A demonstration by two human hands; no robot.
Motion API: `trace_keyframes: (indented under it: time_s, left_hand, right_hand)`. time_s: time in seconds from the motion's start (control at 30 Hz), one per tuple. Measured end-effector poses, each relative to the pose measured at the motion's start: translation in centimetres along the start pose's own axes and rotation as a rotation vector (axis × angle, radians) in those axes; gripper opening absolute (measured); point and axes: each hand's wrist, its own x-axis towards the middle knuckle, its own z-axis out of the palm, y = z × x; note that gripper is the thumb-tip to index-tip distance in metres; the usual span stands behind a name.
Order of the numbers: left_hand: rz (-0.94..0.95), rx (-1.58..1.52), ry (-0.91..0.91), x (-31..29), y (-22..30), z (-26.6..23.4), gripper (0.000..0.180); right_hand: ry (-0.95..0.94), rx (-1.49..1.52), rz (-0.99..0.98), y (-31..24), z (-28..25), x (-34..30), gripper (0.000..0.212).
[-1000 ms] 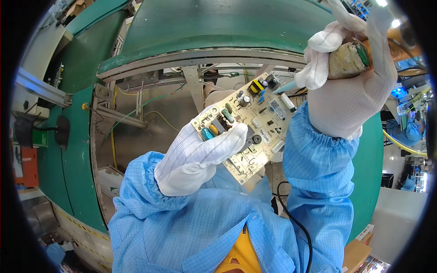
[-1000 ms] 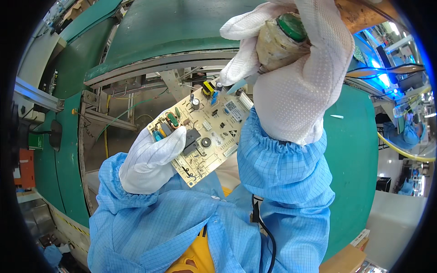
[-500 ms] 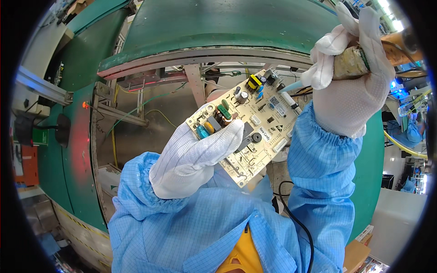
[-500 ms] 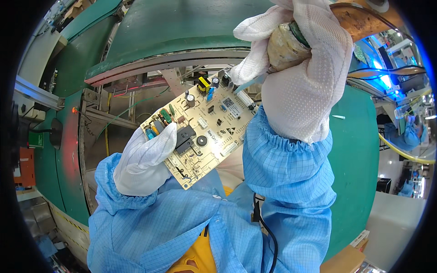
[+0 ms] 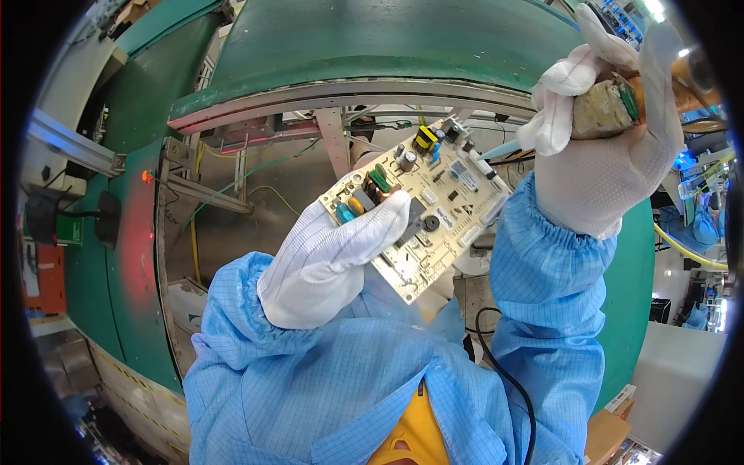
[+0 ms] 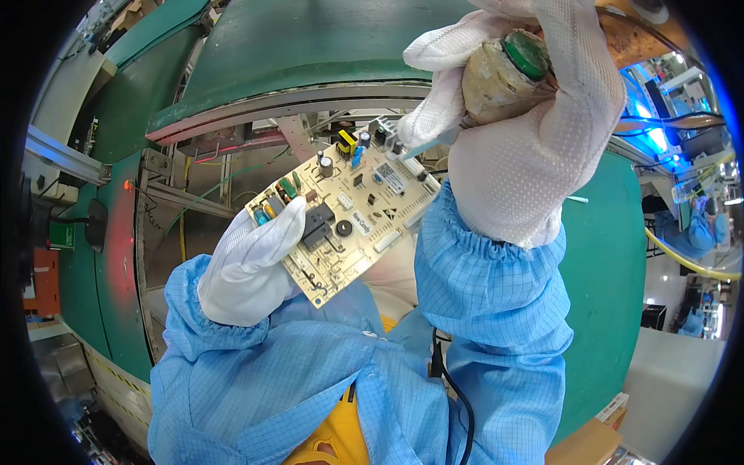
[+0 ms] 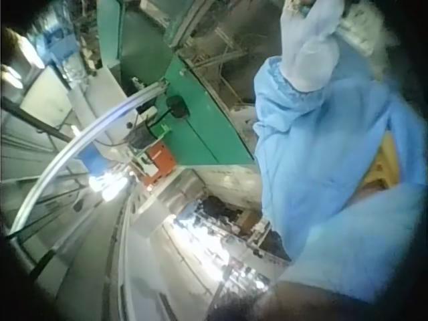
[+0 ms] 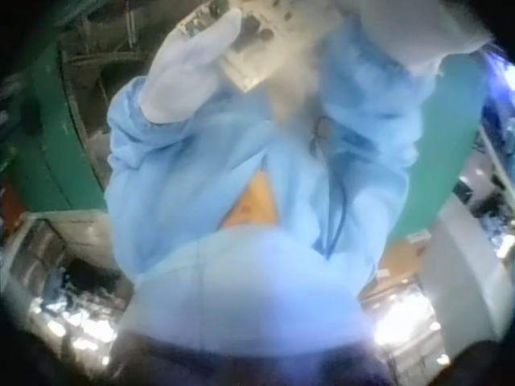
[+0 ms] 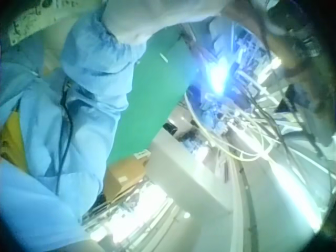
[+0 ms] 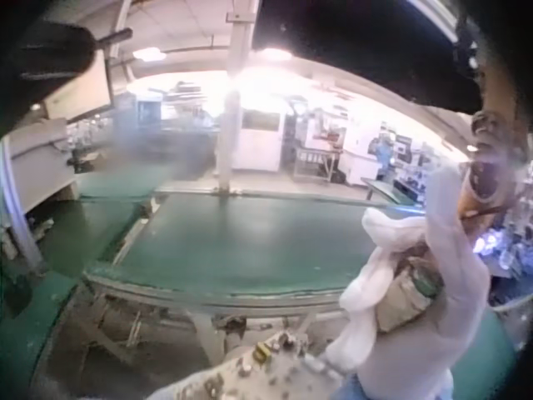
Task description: Picking up printed circuit boards from a conveyor belt, inspecting or applying a tool to components, and placing them back.
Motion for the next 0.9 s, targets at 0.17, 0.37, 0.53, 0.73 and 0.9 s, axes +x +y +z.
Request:
trace_keyframes:
  time_s: [0.17, 0.37, 0.53, 0.73, 0.9]
  left_hand:
    - [0.050, -0.029, -0.019, -0.1, 0.1, -0.9, 0.036]
    - [0.088, -0.059, -0.047, -0.1, 0.3, -1.7, 0.033]
    - [0.056, -0.079, -0.026, 0.0, 0.7, -1.4, 0.034]
    - [0.002, -0.092, -0.022, -0.1, 1.1, -0.6, 0.033]
    - [0.037, -0.068, 0.025, -0.1, 0.0, -1.9, 0.036]
  right_hand:
    - [-0.038, 0.064, -0.122, 0.5, 0.5, 0.0, 0.047]
    - [-0.027, -0.180, -0.290, 0.5, 0.7, -0.3, 0.044]
    - [-0.015, -0.251, -0.354, 0.9, 0.6, -0.4, 0.039]
    - [-0.318, 0.563, -0.195, 4.5, -2.3, 1.5, 0.024]
    - [-0.105, 0.330, -0.211, 1.3, -1.0, -0.7, 0.025]
